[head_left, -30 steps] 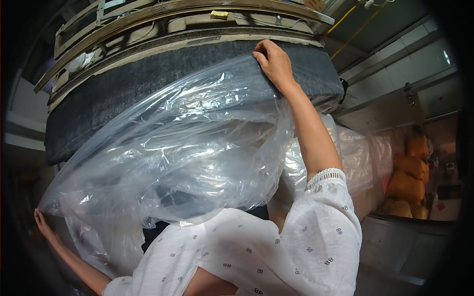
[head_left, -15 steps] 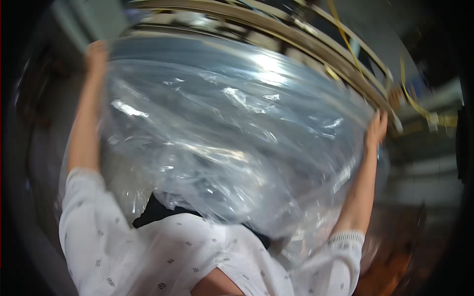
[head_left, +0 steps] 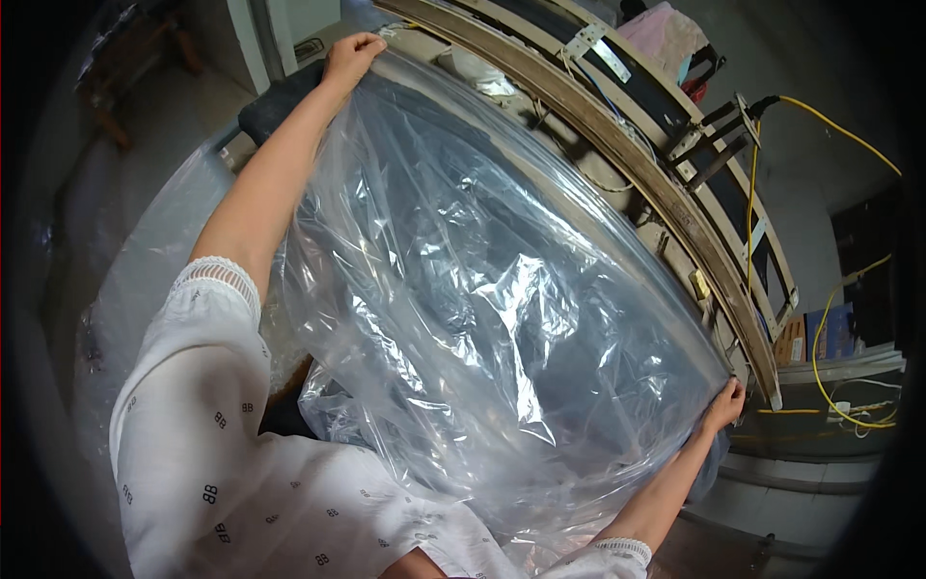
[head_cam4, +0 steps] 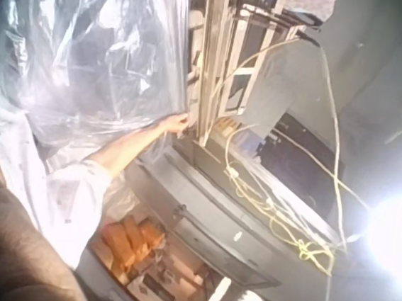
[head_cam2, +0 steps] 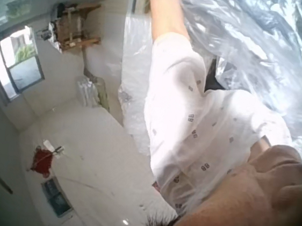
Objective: Wrapping a large, grey, circular rubber or foam object with clear plastic film in a manufacturing setting.
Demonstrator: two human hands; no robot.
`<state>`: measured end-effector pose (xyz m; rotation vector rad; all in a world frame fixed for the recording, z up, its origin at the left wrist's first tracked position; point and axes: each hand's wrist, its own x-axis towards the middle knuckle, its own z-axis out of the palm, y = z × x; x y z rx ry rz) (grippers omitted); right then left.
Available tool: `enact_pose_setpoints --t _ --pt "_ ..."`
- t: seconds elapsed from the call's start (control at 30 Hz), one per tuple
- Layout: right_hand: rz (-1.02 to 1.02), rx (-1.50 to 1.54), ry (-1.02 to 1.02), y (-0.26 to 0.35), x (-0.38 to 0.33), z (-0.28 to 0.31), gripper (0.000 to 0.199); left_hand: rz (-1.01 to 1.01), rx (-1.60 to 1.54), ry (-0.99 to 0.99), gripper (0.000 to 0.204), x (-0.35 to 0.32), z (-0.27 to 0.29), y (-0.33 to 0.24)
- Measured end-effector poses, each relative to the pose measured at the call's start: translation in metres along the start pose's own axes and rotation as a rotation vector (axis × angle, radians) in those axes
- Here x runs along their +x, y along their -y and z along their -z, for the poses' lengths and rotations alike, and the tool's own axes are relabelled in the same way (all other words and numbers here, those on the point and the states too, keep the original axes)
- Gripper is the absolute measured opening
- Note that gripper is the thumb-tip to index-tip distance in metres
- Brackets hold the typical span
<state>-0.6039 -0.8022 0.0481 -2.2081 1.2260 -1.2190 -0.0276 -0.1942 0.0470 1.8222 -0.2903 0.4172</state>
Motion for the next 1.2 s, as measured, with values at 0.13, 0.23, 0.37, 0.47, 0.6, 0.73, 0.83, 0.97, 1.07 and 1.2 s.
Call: enact_pose_setpoints --t 0.13,0.23,0.37,0.47,0.6,0.73,0.83,0.97,1.07,1.2 --pt "0.06 -0.117 -0.077 0.002 0.002 -0.006 0.032 -0.067 0.074 -0.015 0.019 0.008 -0.006 0.006" --pt "0.029 -0.278 -0.11 -0.006 0.006 -0.002 0.037 -0.024 0.149 -0.055 0.019 0.014 -0.011 0.01" --pt "0.013 -0.3 -0.127 -0.01 0.006 -0.004 0.042 -0.033 0.384 -0.245 0.019 0.029 -0.005 0.034" --pt "-0.118 -0.202 -0.046 -0.003 0.003 -0.003 0.038 0.256 -0.238 -0.088 0.019 0.029 0.008 0.028" --pt "-0.17 -0.139 -0.101 -0.001 0.004 0.008 0.04 0.353 -0.267 -0.147 0.03 0.017 0.011 -0.003" --pt "-0.154 -0.136 -0.119 0.011 0.004 0.006 0.042 0.083 0.301 -0.326 0.029 0.023 0.027 0.013" --pt "-0.17 -0.118 -0.128 0.016 0.003 0.012 0.045 0.277 0.62 0.001 0.022 0.001 0.016 -0.031" --pt "-0.526 0.583 0.092 0.027 -0.011 0.038 0.032 0.019 -0.303 0.219 0.02 -0.007 0.04 -0.02" --pt "-0.251 0.296 0.151 0.046 -0.045 0.066 0.027 0.053 -0.321 0.205 0.024 0.011 0.109 -0.011" --pt "0.052 -0.271 0.17 0.04 -0.095 0.114 0.041 0.032 -0.428 0.161 0.014 -0.023 0.094 -0.082"
